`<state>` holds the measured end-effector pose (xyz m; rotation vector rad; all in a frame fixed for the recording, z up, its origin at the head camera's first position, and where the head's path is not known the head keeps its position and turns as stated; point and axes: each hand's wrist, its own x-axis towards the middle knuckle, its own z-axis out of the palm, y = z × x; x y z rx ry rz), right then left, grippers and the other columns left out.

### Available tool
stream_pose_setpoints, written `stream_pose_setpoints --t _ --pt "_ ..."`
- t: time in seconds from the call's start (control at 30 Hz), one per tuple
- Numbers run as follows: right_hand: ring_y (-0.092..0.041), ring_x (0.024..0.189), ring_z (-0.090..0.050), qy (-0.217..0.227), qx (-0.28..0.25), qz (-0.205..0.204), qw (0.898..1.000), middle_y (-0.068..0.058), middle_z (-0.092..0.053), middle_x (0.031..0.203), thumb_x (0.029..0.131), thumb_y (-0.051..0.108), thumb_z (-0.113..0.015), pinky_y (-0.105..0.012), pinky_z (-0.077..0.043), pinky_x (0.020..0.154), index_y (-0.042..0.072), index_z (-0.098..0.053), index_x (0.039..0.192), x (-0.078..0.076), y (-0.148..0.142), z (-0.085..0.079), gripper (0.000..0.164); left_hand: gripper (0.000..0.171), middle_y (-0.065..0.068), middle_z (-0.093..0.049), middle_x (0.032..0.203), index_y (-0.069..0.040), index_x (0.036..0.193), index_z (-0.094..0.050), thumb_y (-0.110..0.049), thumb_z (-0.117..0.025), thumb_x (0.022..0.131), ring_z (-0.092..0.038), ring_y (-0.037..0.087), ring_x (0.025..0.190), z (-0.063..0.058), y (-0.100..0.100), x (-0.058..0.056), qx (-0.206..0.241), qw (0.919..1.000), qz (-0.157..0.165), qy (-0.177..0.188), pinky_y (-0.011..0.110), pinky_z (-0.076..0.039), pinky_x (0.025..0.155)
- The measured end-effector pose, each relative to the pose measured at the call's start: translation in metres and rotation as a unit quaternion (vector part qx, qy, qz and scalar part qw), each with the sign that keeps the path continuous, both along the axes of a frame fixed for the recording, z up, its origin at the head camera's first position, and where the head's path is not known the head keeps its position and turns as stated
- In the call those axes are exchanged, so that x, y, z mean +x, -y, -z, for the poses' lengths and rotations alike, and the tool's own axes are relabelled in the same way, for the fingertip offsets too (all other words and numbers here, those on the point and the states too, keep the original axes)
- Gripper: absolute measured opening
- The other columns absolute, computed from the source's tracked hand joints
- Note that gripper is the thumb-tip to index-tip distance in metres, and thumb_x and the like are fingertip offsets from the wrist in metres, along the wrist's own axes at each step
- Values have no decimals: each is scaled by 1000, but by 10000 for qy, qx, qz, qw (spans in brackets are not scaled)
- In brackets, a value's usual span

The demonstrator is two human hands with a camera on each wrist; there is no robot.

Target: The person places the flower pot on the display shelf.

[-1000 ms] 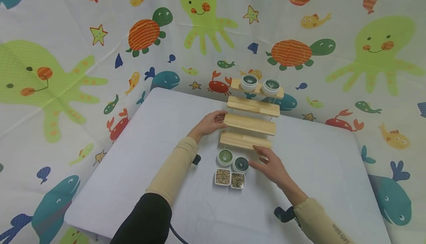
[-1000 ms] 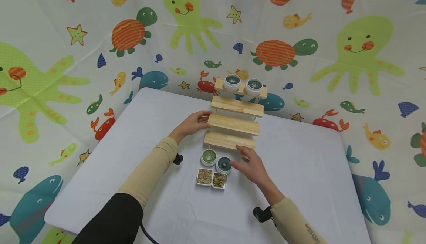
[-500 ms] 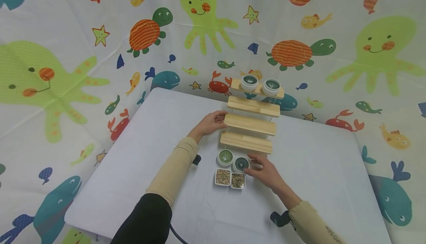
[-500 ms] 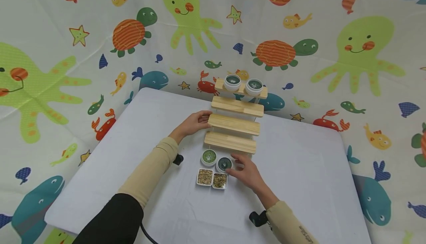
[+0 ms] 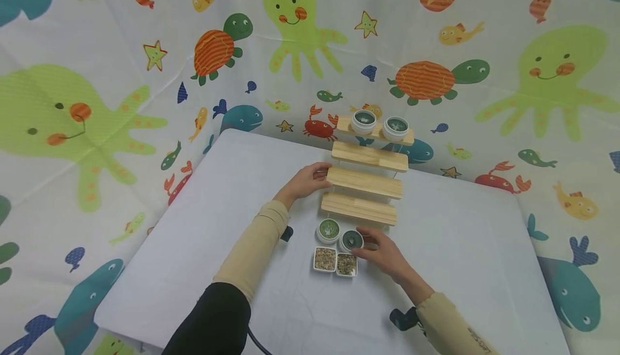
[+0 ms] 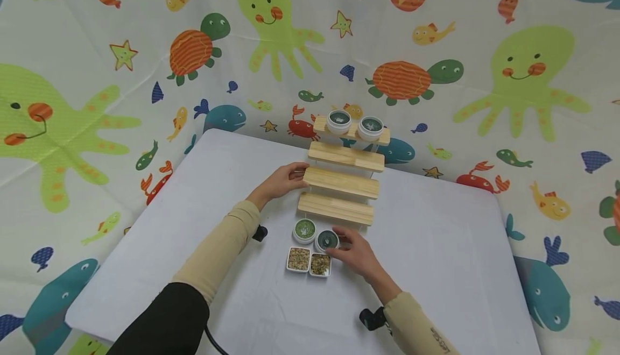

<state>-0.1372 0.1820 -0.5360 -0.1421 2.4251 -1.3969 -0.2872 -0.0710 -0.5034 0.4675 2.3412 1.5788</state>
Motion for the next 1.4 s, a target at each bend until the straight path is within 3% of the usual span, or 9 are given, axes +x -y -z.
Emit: stream_pose_setpoints --t 0.33,0.57,0.7,0.97,1.17,1.4 --pt "-34 118 -51 77 87 -69 9999 -13 -52 129 79 22 -72 -47 -47 97 7 -46 133 11 13 -33 62 61 8 -45 138 -9 136 -42 -22 -69 83 -46 19 126 0 -1 2 16 10000 -17 12 25 -41 105" --pt "-29 116 -53 27 -34 -8 10000 -6 -53 128 76 29 -75 -45 -49 95 16 -49 131 -1 3 4 63 62 8 -46 138 -10 136 -43 -23 -70 82 -47 18 126 0 -1 1 29 10000 -14 4 25 -41 105" --pt "-28 118 -51 94 -44 -70 9999 -5 -52 129 75 32 -75 -45 -48 96 19 -48 132 -2 2 5 64 62 8 -46 138 -10 136 -42 -23 -70 82 -47 18 126 -1 -1 1 19 10000 -6 15 24 -41 104" --pt "-32 118 -51 -37 60 49 10000 -10 -52 130 77 23 -74 -50 -45 99 12 -48 132 -2 5 6 61 62 8 -46 138 -9 136 -42 -22 -70 82 -47 19 126 -3 0 2 45 10000 -15 42 25 -42 104" --pt "-23 112 -56 -123 220 -66 9997 -3 -55 127 74 33 -76 -42 -49 94 17 -51 130 -4 4 4 64 63 8 -45 139 -10 137 -41 -24 -69 82 -46 19 126 -3 0 1 60 9999 9 95 25 -41 105" --pt "-24 112 -55 -153 182 -319 9992 -2 -55 127 73 37 -76 -46 -47 95 18 -50 131 -7 5 3 66 62 8 -45 139 -10 137 -41 -22 -69 83 -46 19 126 -2 0 1 110 9999 -13 122 27 -42 105"
